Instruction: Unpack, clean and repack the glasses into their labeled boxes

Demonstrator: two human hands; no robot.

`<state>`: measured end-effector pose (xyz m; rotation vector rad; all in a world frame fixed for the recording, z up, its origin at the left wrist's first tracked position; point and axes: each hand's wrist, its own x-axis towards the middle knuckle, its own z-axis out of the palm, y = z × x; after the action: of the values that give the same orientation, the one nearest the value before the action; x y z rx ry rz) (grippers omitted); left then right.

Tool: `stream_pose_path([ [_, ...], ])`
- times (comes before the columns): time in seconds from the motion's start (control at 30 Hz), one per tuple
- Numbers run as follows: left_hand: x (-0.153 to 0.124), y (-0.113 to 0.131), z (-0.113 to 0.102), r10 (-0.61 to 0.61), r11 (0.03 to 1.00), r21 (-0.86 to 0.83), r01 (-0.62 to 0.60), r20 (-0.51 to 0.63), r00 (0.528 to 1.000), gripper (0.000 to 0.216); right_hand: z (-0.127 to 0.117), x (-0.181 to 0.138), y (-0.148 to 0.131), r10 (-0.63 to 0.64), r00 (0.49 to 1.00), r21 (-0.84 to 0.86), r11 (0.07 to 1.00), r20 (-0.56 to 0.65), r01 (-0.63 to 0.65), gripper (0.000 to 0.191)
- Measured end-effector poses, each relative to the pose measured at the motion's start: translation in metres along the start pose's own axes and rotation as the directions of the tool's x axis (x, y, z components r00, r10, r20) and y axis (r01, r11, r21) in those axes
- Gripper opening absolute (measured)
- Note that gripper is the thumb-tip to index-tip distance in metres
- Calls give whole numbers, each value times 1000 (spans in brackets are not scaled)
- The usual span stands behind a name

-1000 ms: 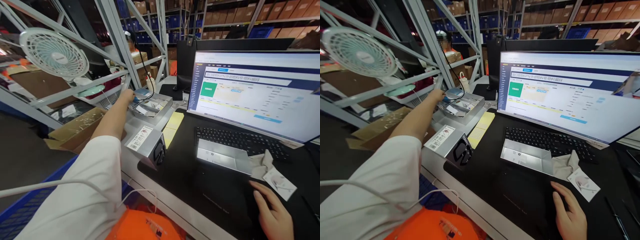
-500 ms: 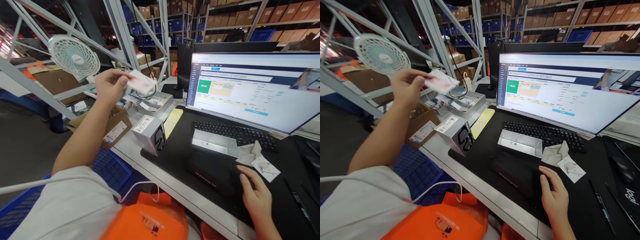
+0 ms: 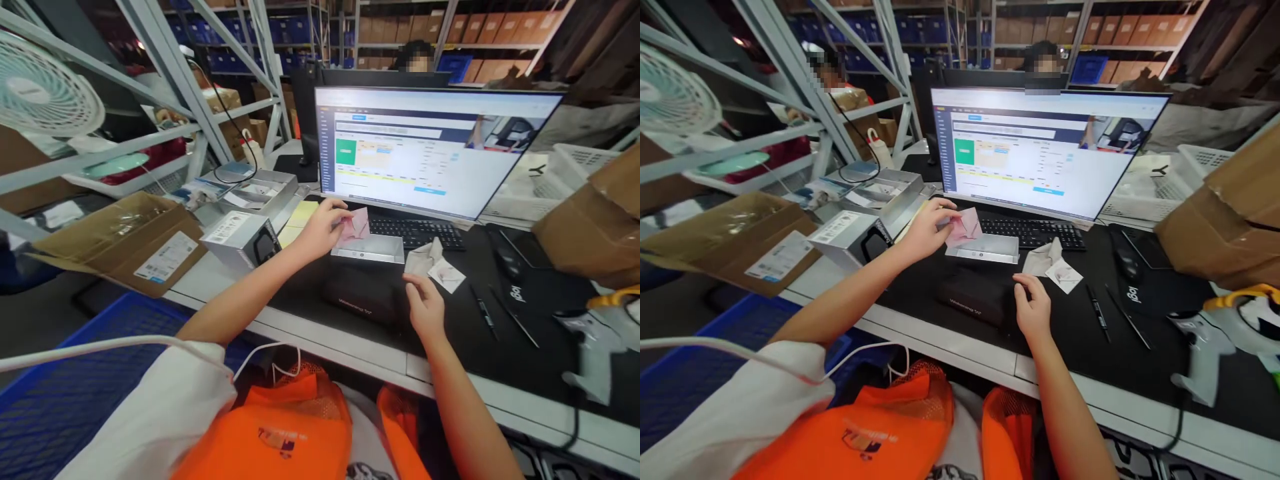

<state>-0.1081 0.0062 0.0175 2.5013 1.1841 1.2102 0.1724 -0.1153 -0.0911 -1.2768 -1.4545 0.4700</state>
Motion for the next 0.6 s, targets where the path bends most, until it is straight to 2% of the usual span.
stream_pose_path([
  [0.07, 14, -5, 29, -119, 992, -12, 123, 163, 979, 39, 0, 2, 2, 28, 1000, 9, 1000, -6, -28, 25],
  [0.13, 25, -5, 50, -193, 981, 31, 194, 332, 923, 42, 1, 3, 2, 41, 999, 14, 999, 1, -41, 26],
  [0.2, 33, -2, 65, -189, 982, 63, 181, 452, 872, 40, 1, 3, 2, 39, 999, 19, 999, 8, -39, 26],
  [0.3, 36, 1, 79, -116, 993, 68, 95, 551, 826, 34, 2, 3, 2, 30, 1000, 31, 999, 7, -31, 26],
  [0.4, 38, 0, 83, -101, 993, 113, 45, 561, 821, 36, 1, 4, 1, 28, 1000, 33, 999, 6, -28, 26],
  [0.53, 45, -3, 78, -148, 973, 224, 47, 458, 877, 42, 1, 4, 1, 30, 1000, 33, 999, 5, -30, 25],
  [0.6, 48, -5, 77, -154, 964, 264, 38, 438, 885, 41, 1, 4, 2, 38, 999, 29, 999, 10, -38, 25],
])
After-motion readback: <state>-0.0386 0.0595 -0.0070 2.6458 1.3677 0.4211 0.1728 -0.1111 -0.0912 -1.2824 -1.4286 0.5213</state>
